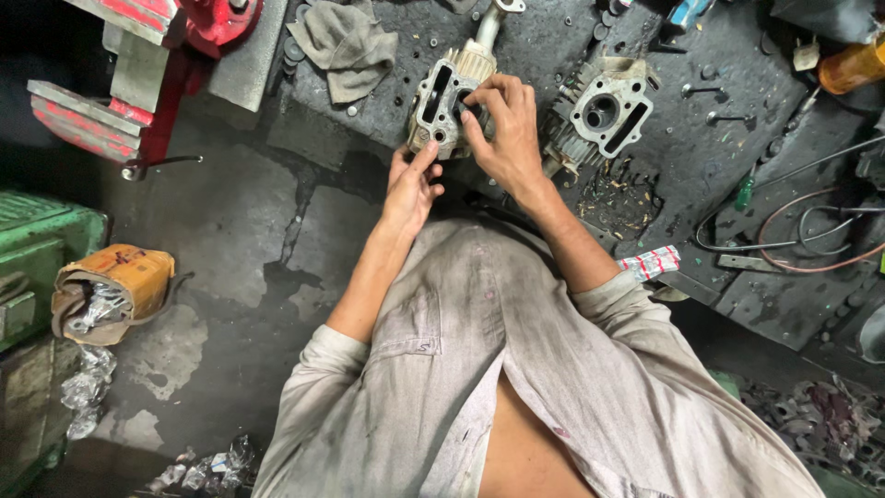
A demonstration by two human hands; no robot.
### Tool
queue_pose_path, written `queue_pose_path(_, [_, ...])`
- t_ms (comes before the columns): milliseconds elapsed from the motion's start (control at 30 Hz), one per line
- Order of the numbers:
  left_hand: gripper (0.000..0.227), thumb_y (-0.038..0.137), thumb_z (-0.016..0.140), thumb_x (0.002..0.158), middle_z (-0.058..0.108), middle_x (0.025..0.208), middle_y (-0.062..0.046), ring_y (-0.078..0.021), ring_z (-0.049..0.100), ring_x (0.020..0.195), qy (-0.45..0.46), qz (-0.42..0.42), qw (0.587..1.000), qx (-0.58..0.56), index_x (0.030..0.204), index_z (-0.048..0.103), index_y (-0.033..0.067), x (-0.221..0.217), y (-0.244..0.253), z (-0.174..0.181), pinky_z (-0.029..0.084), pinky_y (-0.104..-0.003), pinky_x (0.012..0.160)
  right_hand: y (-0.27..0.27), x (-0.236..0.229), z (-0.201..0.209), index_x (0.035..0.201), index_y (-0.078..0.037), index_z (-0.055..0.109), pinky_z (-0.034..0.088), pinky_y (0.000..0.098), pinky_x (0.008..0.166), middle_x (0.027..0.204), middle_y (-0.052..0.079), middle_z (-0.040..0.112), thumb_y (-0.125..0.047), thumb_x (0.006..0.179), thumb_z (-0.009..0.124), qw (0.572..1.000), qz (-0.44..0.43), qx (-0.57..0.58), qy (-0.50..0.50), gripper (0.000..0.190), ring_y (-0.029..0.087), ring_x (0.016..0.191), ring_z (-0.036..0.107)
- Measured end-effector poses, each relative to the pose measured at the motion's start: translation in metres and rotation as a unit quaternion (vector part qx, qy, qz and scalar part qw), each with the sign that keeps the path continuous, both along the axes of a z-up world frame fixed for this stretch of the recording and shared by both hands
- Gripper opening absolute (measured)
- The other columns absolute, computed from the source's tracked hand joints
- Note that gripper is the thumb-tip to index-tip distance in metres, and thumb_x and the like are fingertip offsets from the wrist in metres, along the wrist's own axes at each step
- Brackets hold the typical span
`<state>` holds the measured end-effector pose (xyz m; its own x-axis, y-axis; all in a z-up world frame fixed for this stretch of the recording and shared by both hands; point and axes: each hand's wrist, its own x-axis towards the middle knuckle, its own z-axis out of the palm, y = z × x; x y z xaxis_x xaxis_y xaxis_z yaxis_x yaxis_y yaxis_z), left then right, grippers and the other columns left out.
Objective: The person uses a screwdriver to adjust a cylinder head, then opens a small packet and places a gasket into the cylinder head. They repeat the process with a second cylinder head, aligning and seating the gasket by hand.
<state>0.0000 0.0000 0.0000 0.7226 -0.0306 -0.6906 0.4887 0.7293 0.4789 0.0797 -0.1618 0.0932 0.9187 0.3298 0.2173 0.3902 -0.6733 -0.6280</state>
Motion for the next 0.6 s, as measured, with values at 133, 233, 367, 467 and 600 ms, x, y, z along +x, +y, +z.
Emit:
queue_pose_path(133, [0.057, 0.029, 0.078, 0.091, 0.057, 0.100, 0.002, -0.0064, 0.053, 0.071, -0.034, 0.047, 0.997, -0.045, 0.134, 0.044, 0.0148, -0.003, -0.011, -0.004, 0.044, -0.023, 0.050, 0.003, -0.002, -0.013, 0.114, -0.006, 0.069, 0.043, 0.0452, 0.096, 0.122, 0.011, 0.058, -0.020, 0.093, 0.083, 1.000, -0.005, -0.023, -0.009, 0.029, 0.032, 0.110, 0.052])
queue_pose_path(233, [0.055, 0.029, 0.078, 0.091, 0.056, 0.100, 0.002, -0.0073, 0.053, 0.072, -0.012, 0.041, 0.999, -0.032, 0.131, 0.041, 0.0177, -0.003, -0.009, -0.002, 0.042, -0.024, 0.049, -0.001, 0.011, -0.014, 0.107, -0.008, 0.068, 0.043, 0.0444, 0.094, 0.120, 0.010, 0.059, -0.024, 0.090, 0.087, 0.994, 0.028, -0.082, -0.062, 0.030, 0.032, 0.112, 0.055])
queue_pose_path(367, [0.054, 0.029, 0.077, 0.091, 0.058, 0.103, 0.002, -0.0082, 0.055, 0.074, -0.006, -0.004, 1.000, -0.021, 0.132, 0.043, 0.0181, 0.001, 0.000, 0.000, 0.043, -0.024, 0.049, -0.094, 0.076, 0.029, 0.106, -0.001, 0.067, 0.032, 0.0350, 0.066, 0.096, 0.009, 0.056, -0.027, 0.109, 0.056, 0.877, -0.355, 0.323, 0.038, 0.028, 0.020, 0.077, 0.042])
queue_pose_path(467, [0.051, 0.028, 0.075, 0.091, 0.060, 0.104, 0.002, -0.0084, 0.057, 0.076, -0.005, -0.018, 1.000, -0.014, 0.132, 0.046, 0.0215, -0.006, 0.006, -0.003, 0.043, -0.024, 0.049, -0.212, 0.087, 0.069, 0.121, -0.002, 0.053, 0.045, 0.0355, 0.069, 0.097, 0.010, 0.059, -0.022, 0.115, 0.061, 0.840, -0.115, 0.523, -0.090, 0.022, 0.018, 0.077, 0.050])
queue_pose_path(600, [0.047, 0.024, 0.076, 0.091, 0.063, 0.107, 0.002, -0.0113, 0.060, 0.080, -0.022, -0.011, 0.997, -0.067, 0.129, 0.049, 0.0224, 0.003, 0.006, -0.011, 0.042, -0.023, 0.048, -0.289, 0.070, 0.085, 0.123, -0.006, 0.047, 0.055, 0.0348, 0.073, 0.092, 0.009, 0.065, -0.008, 0.116, 0.066, 0.886, -0.093, 0.449, -0.070, 0.021, 0.019, 0.080, 0.065])
